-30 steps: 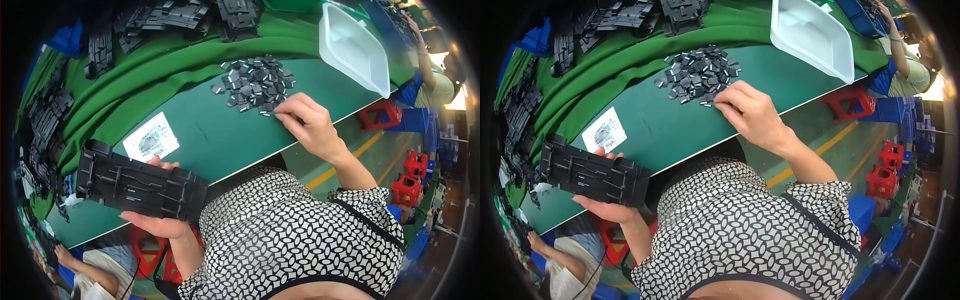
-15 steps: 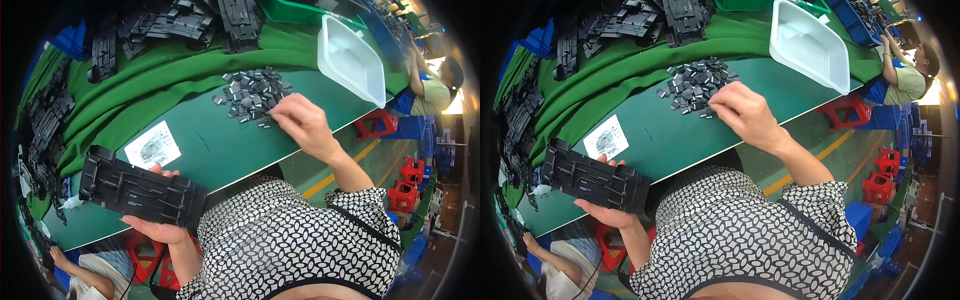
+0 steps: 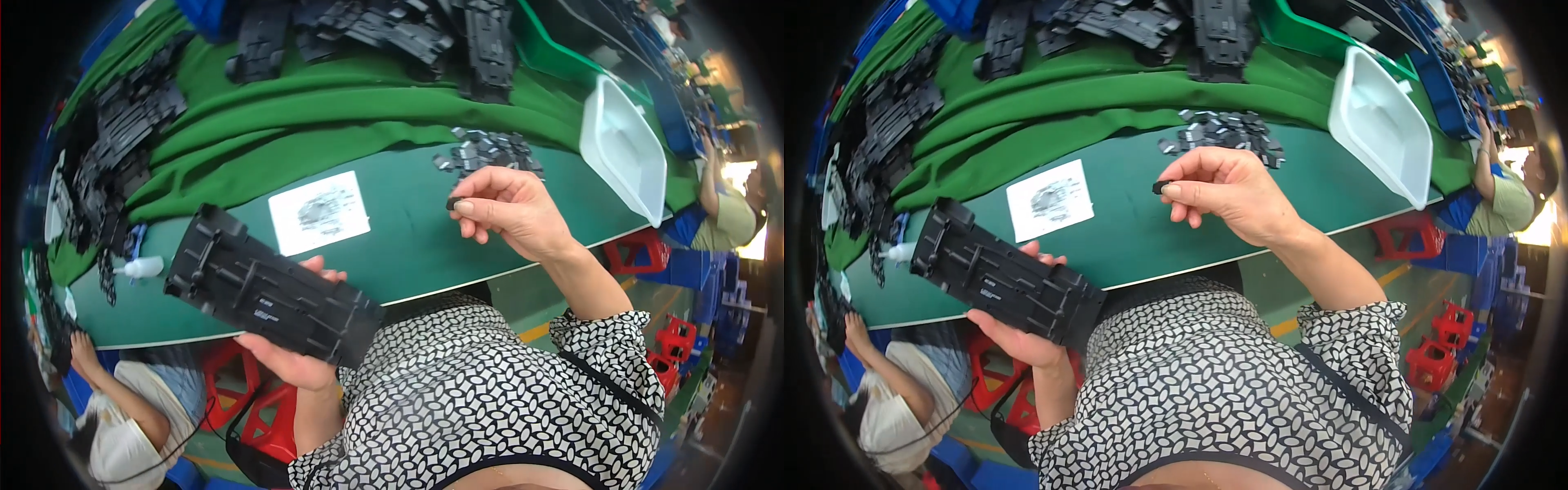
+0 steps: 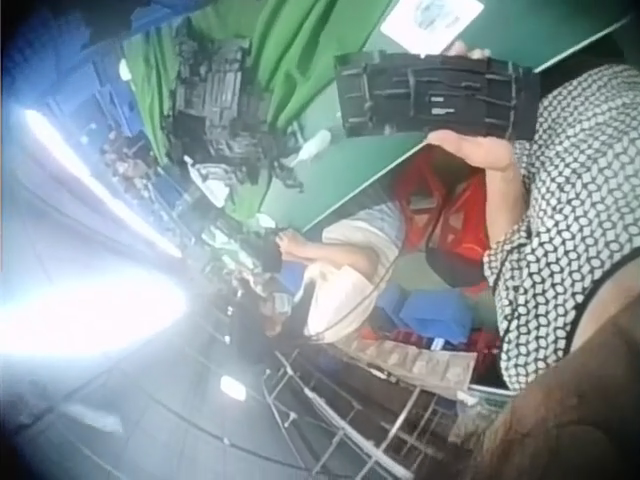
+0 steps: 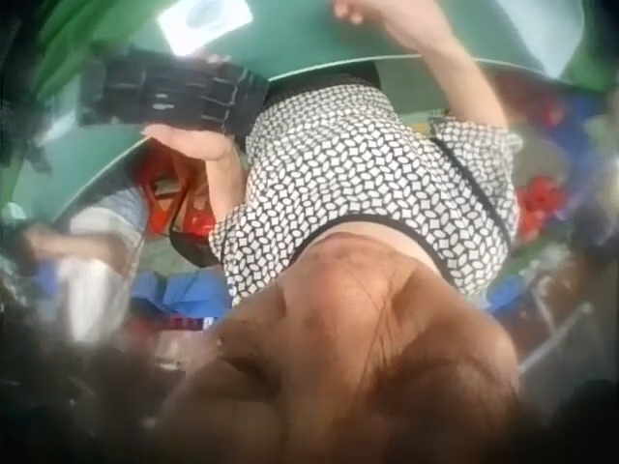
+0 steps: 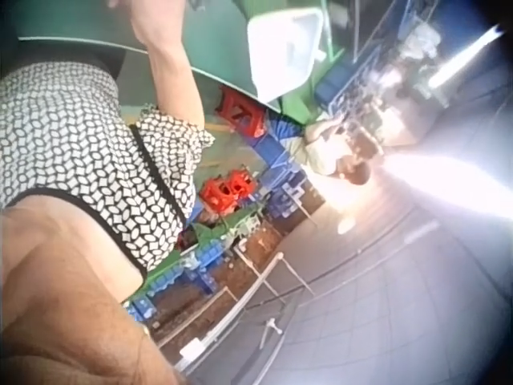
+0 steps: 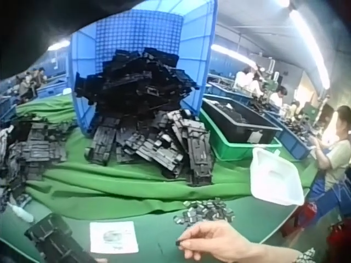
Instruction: Assembling small plastic components and applying adhesive labels to a toy car chassis on an assembly line.
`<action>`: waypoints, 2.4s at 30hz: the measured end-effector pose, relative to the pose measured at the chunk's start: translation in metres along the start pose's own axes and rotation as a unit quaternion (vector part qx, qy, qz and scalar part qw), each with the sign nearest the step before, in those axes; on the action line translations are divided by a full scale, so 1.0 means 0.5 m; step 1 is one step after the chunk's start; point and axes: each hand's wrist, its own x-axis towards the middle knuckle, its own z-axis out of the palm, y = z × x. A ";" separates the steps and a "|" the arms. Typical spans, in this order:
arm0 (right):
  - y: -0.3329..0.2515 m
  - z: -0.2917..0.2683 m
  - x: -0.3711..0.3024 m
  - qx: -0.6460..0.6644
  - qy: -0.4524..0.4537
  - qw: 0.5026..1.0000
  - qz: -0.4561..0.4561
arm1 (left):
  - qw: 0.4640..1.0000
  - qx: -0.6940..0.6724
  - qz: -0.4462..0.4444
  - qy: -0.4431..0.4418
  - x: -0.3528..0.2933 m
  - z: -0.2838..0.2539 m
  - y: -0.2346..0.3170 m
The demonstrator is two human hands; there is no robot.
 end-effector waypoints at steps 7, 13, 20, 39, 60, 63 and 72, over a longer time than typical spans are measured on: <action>-0.016 0.059 0.052 -0.215 -0.057 0.974 -0.053 | 1.000 -0.010 0.001 -0.007 -0.015 -0.001 0.009; -0.025 0.121 0.110 -0.423 -0.082 0.879 -0.206 | 0.999 -0.035 -0.023 -0.014 -0.026 -0.010 0.017; 0.010 0.151 0.170 -0.564 -0.142 0.661 -0.474 | 0.997 -0.079 -0.005 -0.005 -0.025 -0.003 0.020; -0.009 0.160 0.161 -0.532 -0.089 0.804 -0.252 | 0.999 -0.041 -0.021 0.005 -0.020 -0.004 0.029; -0.064 0.146 0.047 -0.299 -0.097 0.904 -0.290 | 0.998 -0.061 -0.030 0.016 0.058 0.048 0.053; -0.041 0.166 0.016 -0.347 -0.183 0.790 -0.471 | 0.999 -0.024 -0.031 0.019 0.065 0.066 0.046; 0.014 0.154 0.013 -0.396 -0.206 0.659 -0.605 | 0.998 0.050 -0.038 0.027 0.055 0.108 0.031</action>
